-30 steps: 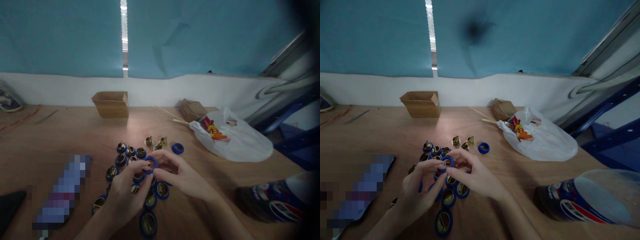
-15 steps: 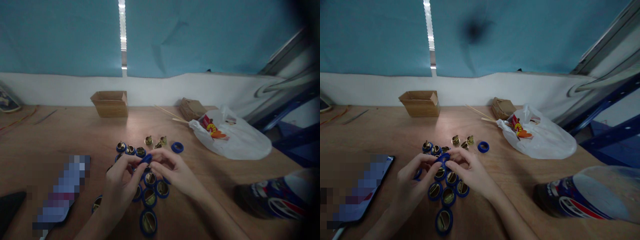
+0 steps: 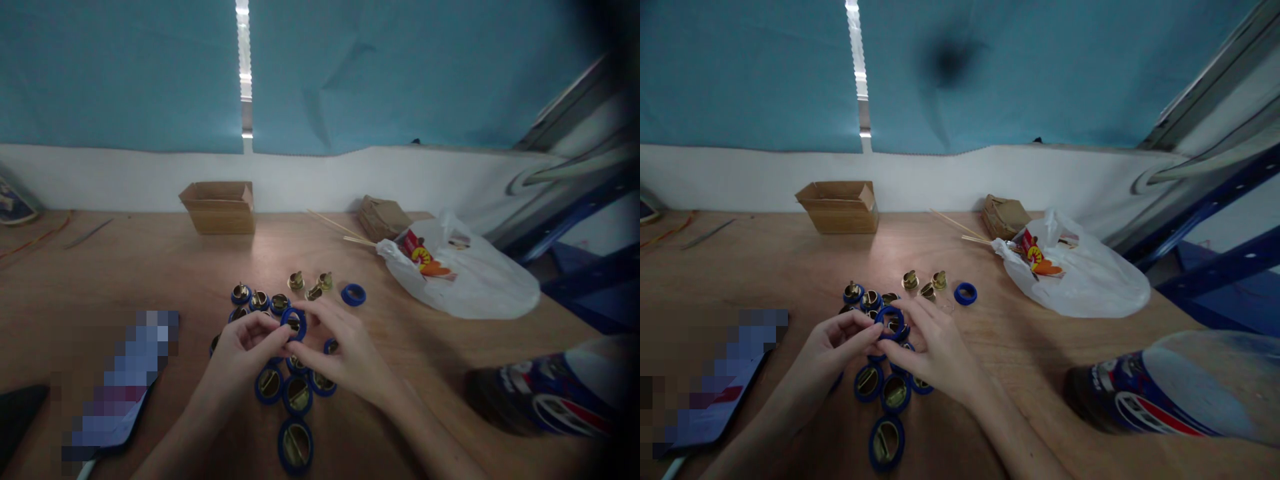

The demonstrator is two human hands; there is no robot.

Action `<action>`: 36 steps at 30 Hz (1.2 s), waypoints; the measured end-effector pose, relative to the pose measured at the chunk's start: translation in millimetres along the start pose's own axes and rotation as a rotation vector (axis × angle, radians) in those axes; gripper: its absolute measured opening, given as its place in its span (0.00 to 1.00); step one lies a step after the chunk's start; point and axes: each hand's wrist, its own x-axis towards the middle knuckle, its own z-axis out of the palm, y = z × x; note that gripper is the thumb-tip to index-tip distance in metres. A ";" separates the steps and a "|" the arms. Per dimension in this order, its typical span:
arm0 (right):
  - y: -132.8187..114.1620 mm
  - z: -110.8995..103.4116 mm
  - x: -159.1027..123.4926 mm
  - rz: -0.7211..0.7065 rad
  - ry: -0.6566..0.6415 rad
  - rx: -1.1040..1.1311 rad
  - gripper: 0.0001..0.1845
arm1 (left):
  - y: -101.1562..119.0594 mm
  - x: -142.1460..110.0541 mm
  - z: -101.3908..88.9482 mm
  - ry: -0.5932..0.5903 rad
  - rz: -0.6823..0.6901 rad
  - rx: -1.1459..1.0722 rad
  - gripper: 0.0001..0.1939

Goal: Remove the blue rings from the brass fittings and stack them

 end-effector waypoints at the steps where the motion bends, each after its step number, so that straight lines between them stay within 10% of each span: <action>1: -0.5 -0.6 0.7 -0.013 -0.002 -0.016 0.19 | -1.1 0.1 0.8 -0.007 0.015 0.001 0.12; 9: 43.0 -36.4 5.9 0.292 0.357 -0.425 0.15 | -11.1 -9.1 9.5 0.034 0.355 0.476 0.06; 15: 80.6 -58.0 -3.9 0.467 0.189 -0.712 0.14 | -18.2 -12.8 10.3 -0.021 0.508 0.802 0.08; 26: 70.6 -43.8 -2.5 0.456 0.055 -0.773 0.10 | -26.2 -8.7 8.5 0.056 0.546 0.975 0.08; 36: 66.6 -40.8 -1.1 0.392 0.192 -0.768 0.14 | -32.2 -4.1 5.8 0.146 0.561 1.067 0.11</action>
